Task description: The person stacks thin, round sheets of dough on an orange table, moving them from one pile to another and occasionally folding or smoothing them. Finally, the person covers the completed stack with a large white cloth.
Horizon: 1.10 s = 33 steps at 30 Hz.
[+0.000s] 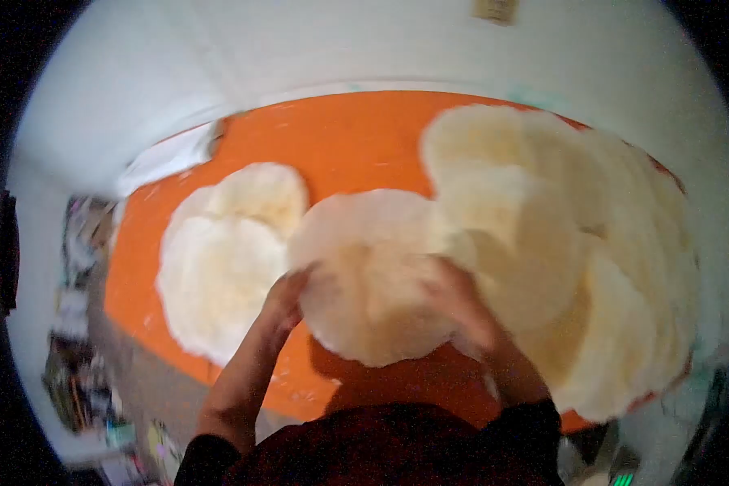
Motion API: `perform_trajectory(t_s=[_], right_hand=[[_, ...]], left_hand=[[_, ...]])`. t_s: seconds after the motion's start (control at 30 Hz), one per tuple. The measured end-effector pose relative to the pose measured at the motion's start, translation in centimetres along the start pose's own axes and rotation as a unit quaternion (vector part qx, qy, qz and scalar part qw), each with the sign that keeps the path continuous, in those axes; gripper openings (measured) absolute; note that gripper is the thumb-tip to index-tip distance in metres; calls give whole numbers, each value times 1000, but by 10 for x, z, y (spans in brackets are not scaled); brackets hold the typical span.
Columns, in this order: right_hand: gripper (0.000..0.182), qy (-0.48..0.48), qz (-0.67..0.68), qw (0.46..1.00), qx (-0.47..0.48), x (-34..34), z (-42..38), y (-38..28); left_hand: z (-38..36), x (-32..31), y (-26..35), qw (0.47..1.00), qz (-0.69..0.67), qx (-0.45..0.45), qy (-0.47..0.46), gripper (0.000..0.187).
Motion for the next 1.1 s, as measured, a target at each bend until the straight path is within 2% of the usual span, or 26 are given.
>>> perform_trajectory(t_s=[0.03,0.07,0.13,0.17,0.2,0.27,0.3,0.37,0.4,0.43,0.47,0.5,0.53,0.57,0.6,0.63,0.67,0.7,0.73,0.8,0.87,0.9,0.93,1.0,1.07,1.1], right_hand=[[32,46,-96,993,-55,12,1,18],[36,69,-111,990,-53,20,-1,33],[36,24,-72,993,-90,21,-4,48],[36,4,-74,992,-104,17,-6,51],[36,-12,-78,990,-119,12,-9,52],[35,-16,-84,987,-133,1,-9,56],[34,-16,-88,986,-144,-3,-8,58],[36,-18,-92,985,-144,-9,-5,53],[36,-17,-98,984,-148,-10,-2,51],[39,-14,-129,981,-148,-9,1,48],[43,-9,-163,975,-154,-9,2,44],[50,4,-185,974,-127,-8,2,38],[58,15,-213,971,-106,-7,-4,34],[66,-6,-248,964,-94,-9,-9,30],[74,-25,-281,956,-77,-13,-11,27],[78,-31,-331,937,-109,-15,-21,34],[83,-37,-377,916,-134,-18,-28,43],[83,-24,-385,909,-159,-21,-36,51],[83,-11,-389,903,-180,-22,-43,61],[80,24,-391,906,-161,-17,-50,73],[78,26,-397,901,-171,-20,-50,69],[75,45,-403,906,-122,-21,-50,68],[74,40,-398,906,-136,-17,-49,67],[71,31,-389,907,-158,-7,-44,63],[64,29,-380,916,-123,-3,-45,72],[60,27,-377,920,-103,-3,-47,76]], left_hand=[[3,6,22,1000,21,-18,5,36],[-5,7,53,998,33,-53,13,37],[-13,25,106,993,24,-114,2,38],[-27,20,133,986,-10,-148,-83,46],[-36,34,154,977,-21,-182,-105,50],[-57,77,184,961,-31,-272,-35,46],[-57,110,189,953,-60,-297,19,44],[-58,170,186,938,-109,-327,40,41],[-51,203,181,927,-117,-357,-12,38],[-38,245,169,921,-187,-340,45,34],[-28,283,155,901,-249,-321,152,33],[-5,336,137,913,-201,-355,-12,34],[12,360,111,943,-231,-238,18,41],[5,327,94,964,-218,-154,-2,53],[-4,314,80,942,-292,-97,133,57],[-1,331,67,959,-253,-81,98,59],[-12,322,64,962,-209,-83,156,59],[-14,341,47,960,-196,-48,194,54],[-26,328,40,972,-147,-56,176,45],[-54,286,26,972,-145,-42,182,31],[-71,248,13,981,-141,-27,133,29],[-78,232,5,983,-144,-18,116,29],[-84,217,-2,984,-149,-11,99,29],[-88,198,-19,989,-129,3,78,28],[-90,186,-36,989,-106,18,98,30],[-90,174,-41,992,-99,20,78,29]])
Point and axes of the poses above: each hand's wrist, its own z-axis towards the middle knuckle, its own x-axis out of the back of the hand, y = z × x, the point moved 7 cm from there along z, towards the middle knuckle, and after that the axes turned 4 degrees about x, right-handed, at the moved point
